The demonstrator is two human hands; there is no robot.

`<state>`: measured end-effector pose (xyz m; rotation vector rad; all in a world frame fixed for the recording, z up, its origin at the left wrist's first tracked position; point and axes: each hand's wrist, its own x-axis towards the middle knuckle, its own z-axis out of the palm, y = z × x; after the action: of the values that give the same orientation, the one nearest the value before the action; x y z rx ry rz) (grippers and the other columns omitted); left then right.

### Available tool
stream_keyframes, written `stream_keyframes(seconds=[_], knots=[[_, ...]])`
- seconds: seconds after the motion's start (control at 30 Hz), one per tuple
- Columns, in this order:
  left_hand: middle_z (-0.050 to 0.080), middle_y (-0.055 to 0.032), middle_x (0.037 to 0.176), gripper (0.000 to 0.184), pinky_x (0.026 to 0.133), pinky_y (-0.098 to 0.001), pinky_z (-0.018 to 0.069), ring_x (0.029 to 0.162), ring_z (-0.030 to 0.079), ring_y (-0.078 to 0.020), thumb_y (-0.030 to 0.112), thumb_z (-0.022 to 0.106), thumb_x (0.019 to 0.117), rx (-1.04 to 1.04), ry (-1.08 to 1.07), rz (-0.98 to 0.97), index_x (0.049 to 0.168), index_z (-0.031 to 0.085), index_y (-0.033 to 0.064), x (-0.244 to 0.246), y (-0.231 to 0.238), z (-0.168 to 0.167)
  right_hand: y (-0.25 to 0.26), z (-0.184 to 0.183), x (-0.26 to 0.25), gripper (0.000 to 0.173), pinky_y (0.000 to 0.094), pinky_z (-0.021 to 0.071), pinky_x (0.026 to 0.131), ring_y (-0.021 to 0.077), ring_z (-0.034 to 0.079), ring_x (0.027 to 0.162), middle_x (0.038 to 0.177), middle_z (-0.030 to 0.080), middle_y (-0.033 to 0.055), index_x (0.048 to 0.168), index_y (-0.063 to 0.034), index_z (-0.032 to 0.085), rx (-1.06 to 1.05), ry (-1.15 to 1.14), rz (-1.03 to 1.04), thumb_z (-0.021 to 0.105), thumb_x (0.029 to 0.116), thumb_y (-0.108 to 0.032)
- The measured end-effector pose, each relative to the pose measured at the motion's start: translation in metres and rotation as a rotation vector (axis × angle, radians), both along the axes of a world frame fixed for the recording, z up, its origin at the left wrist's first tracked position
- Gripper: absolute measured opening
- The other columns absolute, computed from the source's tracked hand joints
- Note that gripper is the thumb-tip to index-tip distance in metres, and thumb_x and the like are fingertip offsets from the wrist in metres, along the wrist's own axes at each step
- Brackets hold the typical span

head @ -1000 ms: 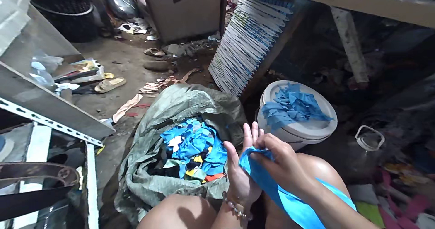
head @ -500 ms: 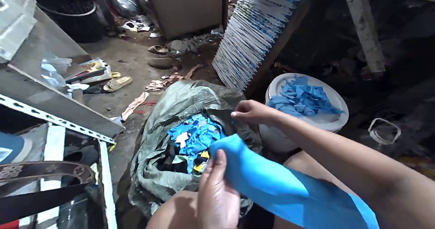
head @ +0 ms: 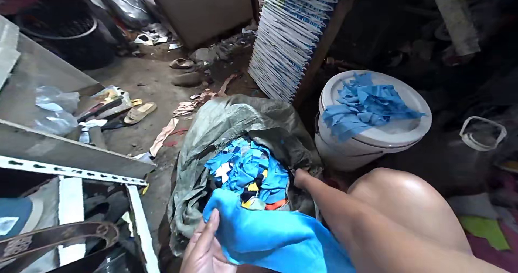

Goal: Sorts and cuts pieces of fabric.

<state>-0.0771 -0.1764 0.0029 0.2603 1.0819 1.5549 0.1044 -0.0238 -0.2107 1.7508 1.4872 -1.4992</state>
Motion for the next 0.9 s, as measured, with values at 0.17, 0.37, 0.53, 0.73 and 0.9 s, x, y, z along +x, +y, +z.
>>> stream_keyframes(seconds=[0.17, 0.37, 0.53, 0.73, 0.9], knots=[[0.075, -0.0015, 0.093, 0.028, 0.083, -0.0336, 0.0626, 0.088, 0.074, -0.0113, 0.014, 0.028, 0.1102, -0.003, -0.014, 0.057, 0.111, 0.056, 0.0117, -0.008, 0.000, -0.014, -0.011, -0.028, 0.006, 0.059, 0.0505, 0.0334, 0.119, 0.0378, 0.038, 0.147, 0.156, 0.038, 0.0281, 0.149, 0.0103, 0.039, 0.097, -0.006, -0.200, 0.060, 0.0968, -0.008], [0.075, 0.0010, 0.098, 0.029, 0.089, -0.0349, 0.0613, 0.095, 0.073, -0.0102, 0.027, 0.033, 0.1116, -0.035, 0.016, 0.031, 0.113, 0.059, 0.0148, -0.004, -0.003, -0.037, -0.004, -0.092, 0.009, 0.075, 0.0554, 0.0409, 0.112, 0.0389, 0.050, 0.136, 0.146, 0.051, 0.0279, 0.148, 0.0044, 0.046, 0.019, 0.106, -0.162, 0.075, 0.0897, -0.034], [0.073, -0.0042, 0.092, 0.025, 0.081, -0.0326, 0.0632, 0.086, 0.073, -0.0118, 0.013, 0.032, 0.1114, -0.123, 0.151, 0.126, 0.116, 0.055, 0.0031, 0.012, 0.014, -0.032, 0.007, -0.019, 0.002, 0.063, 0.0463, 0.0495, 0.099, 0.0280, 0.063, 0.111, 0.122, 0.065, 0.0205, 0.132, 0.0040, 0.059, -0.077, 0.245, -0.339, 0.061, 0.1000, -0.050], [0.071, -0.0095, 0.099, 0.028, 0.082, -0.0359, 0.0629, 0.091, 0.073, -0.0163, 0.017, 0.035, 0.1118, -0.131, 0.096, 0.123, 0.124, 0.053, -0.0003, 0.024, 0.028, -0.030, 0.059, 0.127, 0.028, 0.059, 0.0521, 0.0481, 0.095, 0.0313, 0.063, 0.104, 0.117, 0.064, 0.0232, 0.126, 0.0070, 0.061, 0.077, 0.047, 0.154, 0.062, 0.1009, -0.046], [0.071, -0.0089, 0.100, 0.027, 0.082, -0.0360, 0.0629, 0.092, 0.073, -0.0157, 0.015, 0.033, 0.1118, -0.076, 0.058, 0.099, 0.125, 0.051, 0.0005, 0.027, 0.027, -0.028, 0.028, 0.185, 0.092, 0.050, 0.0524, 0.0515, 0.091, 0.0323, 0.065, 0.095, 0.103, 0.066, 0.0218, 0.118, 0.0056, 0.062, 0.361, 0.232, 0.222, 0.063, 0.1009, -0.042]])
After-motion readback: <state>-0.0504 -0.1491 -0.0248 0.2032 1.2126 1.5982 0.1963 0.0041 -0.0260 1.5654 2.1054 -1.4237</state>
